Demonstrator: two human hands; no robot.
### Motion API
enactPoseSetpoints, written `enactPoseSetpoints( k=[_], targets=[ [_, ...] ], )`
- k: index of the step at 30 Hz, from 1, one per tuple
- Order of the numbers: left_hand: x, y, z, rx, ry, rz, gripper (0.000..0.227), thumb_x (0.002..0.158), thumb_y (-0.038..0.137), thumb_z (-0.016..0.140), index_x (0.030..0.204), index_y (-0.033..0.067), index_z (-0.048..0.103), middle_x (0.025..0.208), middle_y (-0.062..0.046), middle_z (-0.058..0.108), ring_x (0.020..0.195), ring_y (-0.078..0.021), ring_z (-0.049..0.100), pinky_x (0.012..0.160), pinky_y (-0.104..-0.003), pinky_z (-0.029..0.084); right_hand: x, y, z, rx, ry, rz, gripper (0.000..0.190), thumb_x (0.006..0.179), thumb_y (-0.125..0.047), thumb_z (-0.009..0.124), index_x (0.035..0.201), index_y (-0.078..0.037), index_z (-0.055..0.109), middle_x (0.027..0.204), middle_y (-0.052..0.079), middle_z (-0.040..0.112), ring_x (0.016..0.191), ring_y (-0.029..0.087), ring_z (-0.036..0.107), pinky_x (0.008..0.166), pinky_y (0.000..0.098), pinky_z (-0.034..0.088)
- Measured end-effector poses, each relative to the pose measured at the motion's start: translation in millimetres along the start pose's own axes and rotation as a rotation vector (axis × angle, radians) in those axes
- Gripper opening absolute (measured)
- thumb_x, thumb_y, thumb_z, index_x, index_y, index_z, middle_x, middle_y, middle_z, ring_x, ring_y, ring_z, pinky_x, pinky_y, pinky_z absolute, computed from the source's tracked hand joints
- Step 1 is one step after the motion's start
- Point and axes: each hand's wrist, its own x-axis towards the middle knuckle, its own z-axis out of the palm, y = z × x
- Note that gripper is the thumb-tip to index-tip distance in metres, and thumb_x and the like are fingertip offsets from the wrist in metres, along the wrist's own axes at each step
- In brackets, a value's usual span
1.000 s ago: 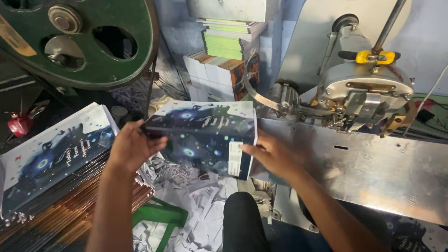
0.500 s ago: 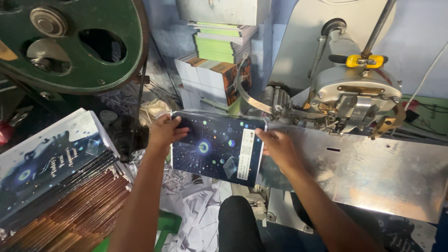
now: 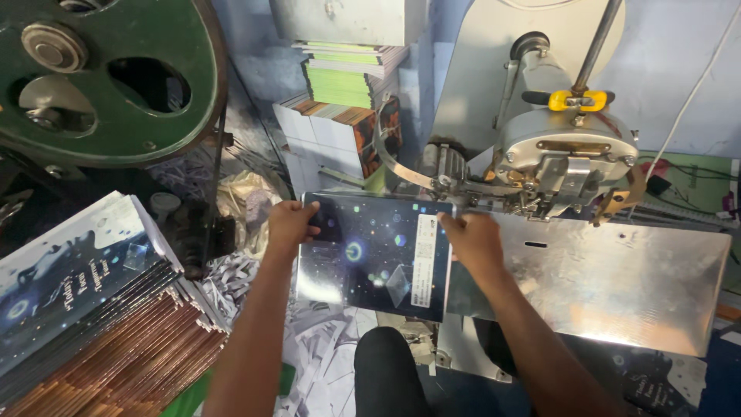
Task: The person repeatedly picks up a book cover, places it on a binding machine, operates the machine to stitch the spine, and then removes the finished book. This cycle is performed multiple times throughout the clip.
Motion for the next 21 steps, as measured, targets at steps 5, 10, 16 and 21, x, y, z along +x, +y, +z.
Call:
enactPoseSetpoints(
  k=[5, 10, 16, 21],
  targets=[
    [-10.3, 5.7, 23.8, 0.154, 0.041, 0.082, 0.03, 0.084, 0.026, 0.082, 0.086, 0.002, 0.065, 0.066, -0.01, 0.069, 0.045, -0.0181, 0.066, 0.037, -0.032, 0.049, -7.3, -3.9, -25.5, 0.068, 0.007, 0.105, 0.047, 0.089, -0.036, 0.075, 0.073, 0.008, 0.07, 0.061, 0.017, 0.07, 0.051, 0.021, 0.073, 0.047, 0.0329, 0.059],
    [-23.4, 18.2, 42.1, 0.303, 0.019, 0.113, 0.035, 0.083, 0.033, 0.082, 0.077, 0.0012, 0.069, 0.062, -0.011, 0.069, 0.046, -0.019, 0.067, 0.044, -0.032, 0.052, -12.6, -1.0, -49.2, 0.102, 0.031, 0.171, 0.043, 0.087, -0.036, 0.076, 0.078, 0.006, 0.073, 0.065, 0.015, 0.072, 0.054, 0.02, 0.074, 0.049, 0.0322, 0.06],
    [-44.2, 38.4, 66.2, 0.445, -0.033, 0.087, 0.04, 0.082, 0.04, 0.081, 0.076, 0.0016, 0.071, 0.062, -0.011, 0.07, 0.051, -0.02, 0.071, 0.055, -0.035, 0.055, -23.6, 7.0, -78.4, 0.004, 0.093, 0.211, 0.044, 0.089, -0.039, 0.075, 0.075, 0.002, 0.073, 0.062, 0.015, 0.069, 0.054, 0.023, 0.07, 0.051, 0.0355, 0.058],
    [-58.6, 52.9, 85.3, 0.506, -0.094, 0.053, 0.036, 0.082, 0.041, 0.079, 0.076, 0.0065, 0.072, 0.06, -0.011, 0.071, 0.055, -0.0218, 0.073, 0.061, -0.036, 0.056, -27.8, 20.2, -98.9, -0.188, 0.134, 0.126, 0.049, 0.093, -0.046, 0.069, 0.069, -0.003, 0.069, 0.055, 0.014, 0.066, 0.051, 0.024, 0.07, 0.059, 0.0378, 0.054]
  ],
)
